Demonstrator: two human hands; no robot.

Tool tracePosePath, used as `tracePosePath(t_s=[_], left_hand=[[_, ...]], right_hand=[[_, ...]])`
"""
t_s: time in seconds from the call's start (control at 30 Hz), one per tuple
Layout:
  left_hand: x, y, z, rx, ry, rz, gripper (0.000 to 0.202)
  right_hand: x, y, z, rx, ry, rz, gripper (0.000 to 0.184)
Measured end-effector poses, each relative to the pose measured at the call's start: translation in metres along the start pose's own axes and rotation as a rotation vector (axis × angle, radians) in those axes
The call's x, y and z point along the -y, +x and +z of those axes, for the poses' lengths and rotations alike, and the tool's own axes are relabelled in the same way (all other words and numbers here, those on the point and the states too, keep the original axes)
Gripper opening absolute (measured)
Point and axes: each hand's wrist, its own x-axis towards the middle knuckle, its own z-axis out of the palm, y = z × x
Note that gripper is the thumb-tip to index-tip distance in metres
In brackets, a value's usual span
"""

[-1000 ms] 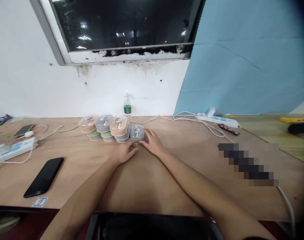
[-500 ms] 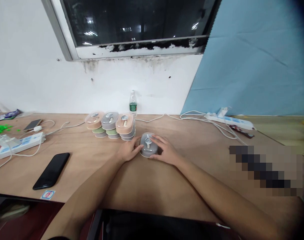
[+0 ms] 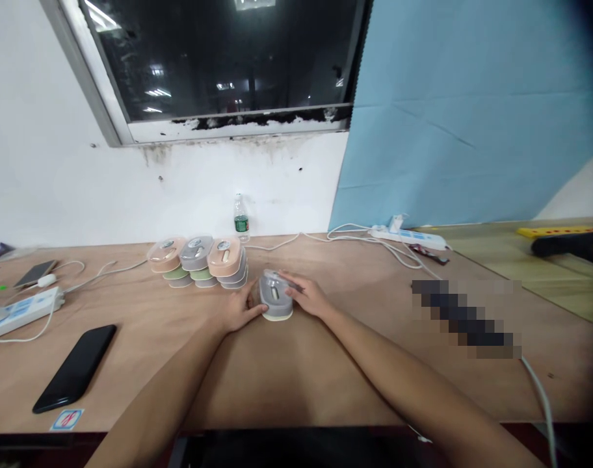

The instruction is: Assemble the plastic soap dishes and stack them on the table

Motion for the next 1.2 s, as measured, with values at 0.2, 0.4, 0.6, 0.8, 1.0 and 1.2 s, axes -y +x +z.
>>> tracePosePath(t_s=[0.2,0.4,0.6,0.8,1.0,1.2], left_hand=[[0.002,0.001,0.001,0.004,-0.005,-0.015,0.080],[0.001,0.001,0.000,0.020,-0.008,-0.027,0.077],[0.001,0.002,-0.001,0.031,0.009,-0.011,0.068],[0.003,0.002,-0.001,0.033,0.010,-0.011,0.068],[0.001,0.003,-0.003,0.037,0.026,0.000,0.065],[-0.002,0.002,-0.004,0.050,0.038,-0.010,0.065]], right_hand=[[-0.026,0.007,-0.005,-0.401,0.117,0.282,0.061],[-0.043,0.009,-0.028,-0.460,-0.105,0.491,0.053],[-0.048,0.009,-0.032,-0.362,-0.304,0.494,0.041],[-0.044,0.012,-0.033,-0.313,-0.454,0.524,0.030],[-0.056,0.014,-0.037,-0.355,-0.419,0.569,0.036],[-0.065,0.015,-0.047,-0.420,-0.557,0.621,0.042]])
